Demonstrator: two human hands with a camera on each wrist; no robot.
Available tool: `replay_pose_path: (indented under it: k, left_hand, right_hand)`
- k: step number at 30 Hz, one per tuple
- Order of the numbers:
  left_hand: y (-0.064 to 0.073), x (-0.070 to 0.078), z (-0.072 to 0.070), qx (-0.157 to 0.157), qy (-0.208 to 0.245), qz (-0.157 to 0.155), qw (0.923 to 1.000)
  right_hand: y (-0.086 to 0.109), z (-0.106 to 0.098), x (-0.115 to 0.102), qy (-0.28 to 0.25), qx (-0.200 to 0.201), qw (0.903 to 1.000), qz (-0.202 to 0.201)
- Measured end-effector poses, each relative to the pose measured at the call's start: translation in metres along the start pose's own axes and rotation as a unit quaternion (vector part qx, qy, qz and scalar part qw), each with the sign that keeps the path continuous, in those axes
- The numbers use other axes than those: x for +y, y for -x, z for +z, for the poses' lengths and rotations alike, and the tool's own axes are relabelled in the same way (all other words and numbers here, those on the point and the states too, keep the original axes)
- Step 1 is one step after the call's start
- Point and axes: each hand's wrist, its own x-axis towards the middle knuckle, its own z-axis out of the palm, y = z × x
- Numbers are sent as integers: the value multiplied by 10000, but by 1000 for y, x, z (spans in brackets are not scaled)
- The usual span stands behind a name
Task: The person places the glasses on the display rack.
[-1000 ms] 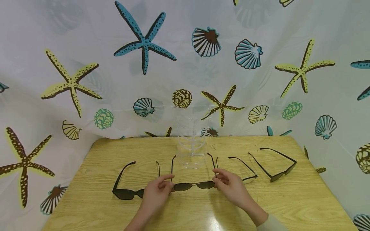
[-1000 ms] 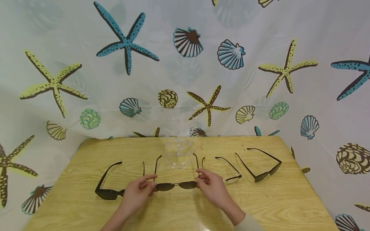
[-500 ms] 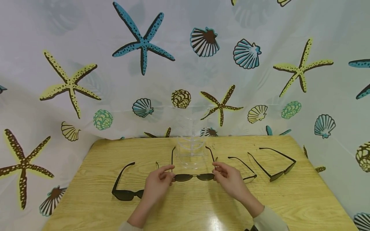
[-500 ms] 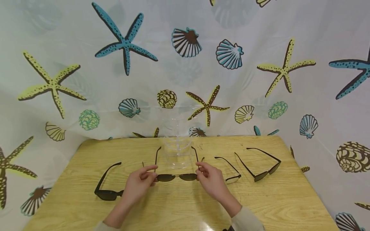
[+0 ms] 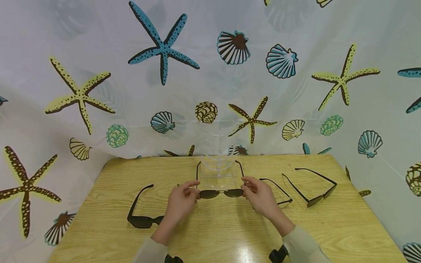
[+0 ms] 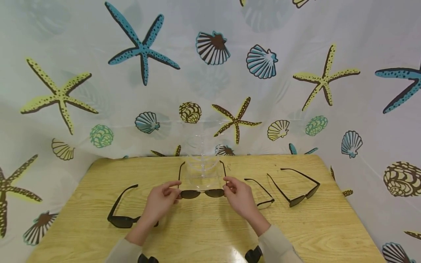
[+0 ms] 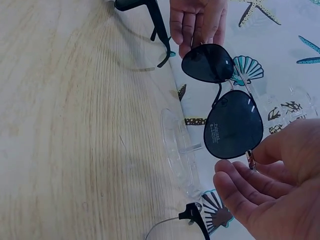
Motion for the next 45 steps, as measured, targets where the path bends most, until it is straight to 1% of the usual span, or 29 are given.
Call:
replay_pose_path:
  k: [5,8,16,27,30,35,40,45]
  left_hand:
    - [-8,1,1,29,-94,54,9999]
    - [-14,1,1,40,-62,70,9999]
    - [-25,2,2,-7,-34,-66,10000]
    - [-37,2,3,10,-92,-130,9999]
    - [-40,3,3,-31,-60,-194,9998]
    - [-45,6,1,-97,-9,-205,9997]
    - [-49,5,2,-117,94,-280,9995]
    - [-55,1,4,-130,244,-428,9987]
  right_hand:
    - [-7,1,1,68,52,10000,24]
    - [-12,2,0,88,65,9999,13]
    - [-26,2,0,145,105,9998,1]
    - [-37,5,4,113,44,9999,123]
    - [-41,5,5,123,36,9998,149]
    - [-47,6,5,115,30,9998,182]
    - [-52,7,7,101,37,9995,292]
    - [-56,7,7,69,58,9994,321]
